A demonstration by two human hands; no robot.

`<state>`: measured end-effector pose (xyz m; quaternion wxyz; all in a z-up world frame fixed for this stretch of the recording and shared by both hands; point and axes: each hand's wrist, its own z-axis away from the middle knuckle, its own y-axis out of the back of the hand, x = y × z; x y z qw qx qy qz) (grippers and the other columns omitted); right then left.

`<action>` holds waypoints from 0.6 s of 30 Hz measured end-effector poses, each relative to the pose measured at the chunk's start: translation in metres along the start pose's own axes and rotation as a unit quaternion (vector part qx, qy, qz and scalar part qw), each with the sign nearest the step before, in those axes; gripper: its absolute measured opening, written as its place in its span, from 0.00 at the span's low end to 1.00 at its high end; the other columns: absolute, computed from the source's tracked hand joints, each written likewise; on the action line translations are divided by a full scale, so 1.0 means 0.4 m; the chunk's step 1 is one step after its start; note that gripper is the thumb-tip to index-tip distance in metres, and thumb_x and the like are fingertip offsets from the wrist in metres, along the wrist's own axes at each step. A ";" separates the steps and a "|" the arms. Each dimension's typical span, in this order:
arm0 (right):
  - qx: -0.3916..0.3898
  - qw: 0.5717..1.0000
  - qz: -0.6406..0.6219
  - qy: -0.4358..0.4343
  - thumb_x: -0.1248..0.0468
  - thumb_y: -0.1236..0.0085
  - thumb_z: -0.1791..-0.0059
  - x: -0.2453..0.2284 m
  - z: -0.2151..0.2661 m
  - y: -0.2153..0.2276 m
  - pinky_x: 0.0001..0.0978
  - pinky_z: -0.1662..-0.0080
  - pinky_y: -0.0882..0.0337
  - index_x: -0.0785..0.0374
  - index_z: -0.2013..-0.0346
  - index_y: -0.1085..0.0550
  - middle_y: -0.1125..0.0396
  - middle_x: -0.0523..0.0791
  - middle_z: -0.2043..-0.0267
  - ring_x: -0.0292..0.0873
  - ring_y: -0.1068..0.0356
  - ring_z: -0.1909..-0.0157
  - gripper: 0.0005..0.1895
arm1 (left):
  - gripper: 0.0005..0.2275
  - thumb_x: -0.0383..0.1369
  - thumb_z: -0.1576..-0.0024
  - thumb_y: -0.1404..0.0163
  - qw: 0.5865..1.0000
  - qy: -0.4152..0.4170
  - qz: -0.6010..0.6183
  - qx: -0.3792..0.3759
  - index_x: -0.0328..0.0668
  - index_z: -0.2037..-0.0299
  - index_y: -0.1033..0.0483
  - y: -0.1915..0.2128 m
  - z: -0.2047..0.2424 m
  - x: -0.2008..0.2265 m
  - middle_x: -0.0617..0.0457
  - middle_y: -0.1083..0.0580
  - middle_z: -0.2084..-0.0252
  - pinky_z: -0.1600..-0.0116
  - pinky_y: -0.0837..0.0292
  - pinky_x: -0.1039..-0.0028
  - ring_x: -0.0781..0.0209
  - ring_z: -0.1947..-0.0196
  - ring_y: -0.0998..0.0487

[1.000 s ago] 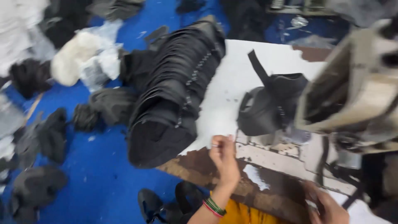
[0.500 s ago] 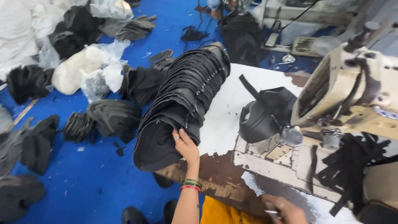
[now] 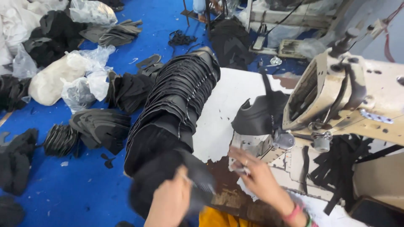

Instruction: The person uses a sewing machine to stitch black shoe parts. They pick up a shoe part from a stack, guide it under the needle, and sew along the edge. After sewing, they cut the thread and place the finished part back on the stack.

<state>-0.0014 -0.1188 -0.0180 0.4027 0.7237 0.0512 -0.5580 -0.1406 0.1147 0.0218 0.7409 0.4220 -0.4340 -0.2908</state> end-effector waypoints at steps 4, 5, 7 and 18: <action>0.087 0.978 0.035 0.189 0.67 0.35 0.54 -0.121 0.078 0.107 0.44 0.45 0.27 0.66 0.45 0.25 0.31 0.53 0.35 0.58 0.25 0.41 0.22 | 0.10 0.39 0.35 0.54 0.907 -0.382 0.027 -0.176 0.46 0.51 0.25 -0.116 -0.001 -0.030 0.39 0.24 0.71 0.56 0.23 0.51 0.38 0.63 0.18; 0.044 0.980 0.053 0.189 0.62 0.35 0.54 -0.118 0.106 0.139 0.40 0.48 0.26 0.63 0.47 0.24 0.28 0.52 0.41 0.54 0.23 0.47 0.22 | 0.10 0.37 0.33 0.56 0.886 -0.432 0.026 -0.165 0.45 0.48 0.26 -0.079 0.013 0.026 0.41 0.24 0.71 0.59 0.24 0.52 0.41 0.64 0.18; 0.004 0.980 0.071 0.187 0.57 0.35 0.54 -0.065 0.171 0.186 0.37 0.51 0.24 0.61 0.48 0.23 0.25 0.51 0.47 0.51 0.20 0.52 0.22 | 0.11 0.35 0.32 0.57 0.862 -0.482 0.023 -0.155 0.44 0.45 0.26 -0.019 0.037 0.124 0.43 0.24 0.70 0.61 0.25 0.53 0.44 0.65 0.18; -0.050 0.958 -0.042 -0.279 0.60 0.25 0.62 -0.012 0.286 0.300 0.28 0.65 0.28 0.62 0.61 0.17 0.26 0.44 0.74 0.31 0.34 0.69 0.17 | 0.08 0.34 0.45 0.46 0.872 -0.319 0.333 -0.162 0.40 0.61 0.18 0.014 0.021 0.376 0.44 0.21 0.70 0.63 0.24 0.72 0.59 0.70 0.16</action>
